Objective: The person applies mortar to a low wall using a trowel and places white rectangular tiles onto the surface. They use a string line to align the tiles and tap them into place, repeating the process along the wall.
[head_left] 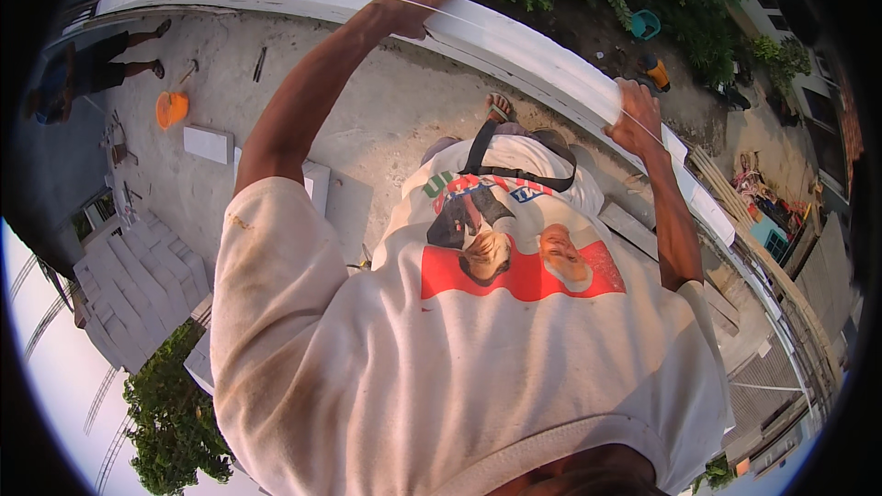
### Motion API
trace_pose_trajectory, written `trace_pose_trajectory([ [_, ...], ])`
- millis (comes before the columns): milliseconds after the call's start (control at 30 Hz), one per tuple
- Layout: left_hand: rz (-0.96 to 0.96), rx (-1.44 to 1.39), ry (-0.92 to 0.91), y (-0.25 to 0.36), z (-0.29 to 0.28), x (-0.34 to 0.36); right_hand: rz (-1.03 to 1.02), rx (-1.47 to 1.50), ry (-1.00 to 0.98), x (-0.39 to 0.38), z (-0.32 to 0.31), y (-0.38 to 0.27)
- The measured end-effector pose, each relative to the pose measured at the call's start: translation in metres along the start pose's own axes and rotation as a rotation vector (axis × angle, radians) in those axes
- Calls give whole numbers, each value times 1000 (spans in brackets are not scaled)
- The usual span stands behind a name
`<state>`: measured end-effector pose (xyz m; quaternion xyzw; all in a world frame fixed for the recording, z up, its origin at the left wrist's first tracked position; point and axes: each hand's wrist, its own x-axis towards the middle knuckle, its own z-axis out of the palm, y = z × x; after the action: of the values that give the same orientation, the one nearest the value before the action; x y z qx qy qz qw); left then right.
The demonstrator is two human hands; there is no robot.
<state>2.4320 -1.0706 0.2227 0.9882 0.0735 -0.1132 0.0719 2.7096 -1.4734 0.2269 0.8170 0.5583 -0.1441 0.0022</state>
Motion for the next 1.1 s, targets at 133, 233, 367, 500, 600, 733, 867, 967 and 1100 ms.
trace_pose_trajectory([
  [133,-38,42,-23,3,6,5,11,-21,-35,0,-2,0],
  [233,-13,67,-61,2,6,7,-3,-30,-16,-2,-1,3],
  [367,8,147,-58,2,7,6,33,-46,-96,-1,-4,2],
  [500,-17,124,-58,6,2,5,32,-52,-46,-4,-3,-3],
  [600,-31,135,-54,5,3,8,31,-71,-27,-3,2,2],
  [733,-55,124,-68,3,6,6,28,-55,-63,2,1,1],
  [867,-51,66,-70,-3,8,11,29,-20,-90,-1,-3,12],
  [967,-11,32,-32,-6,8,12,110,59,-135,-24,-13,30],
  [1100,-3,-6,-70,-2,2,9,251,30,-176,-75,-12,90],
])
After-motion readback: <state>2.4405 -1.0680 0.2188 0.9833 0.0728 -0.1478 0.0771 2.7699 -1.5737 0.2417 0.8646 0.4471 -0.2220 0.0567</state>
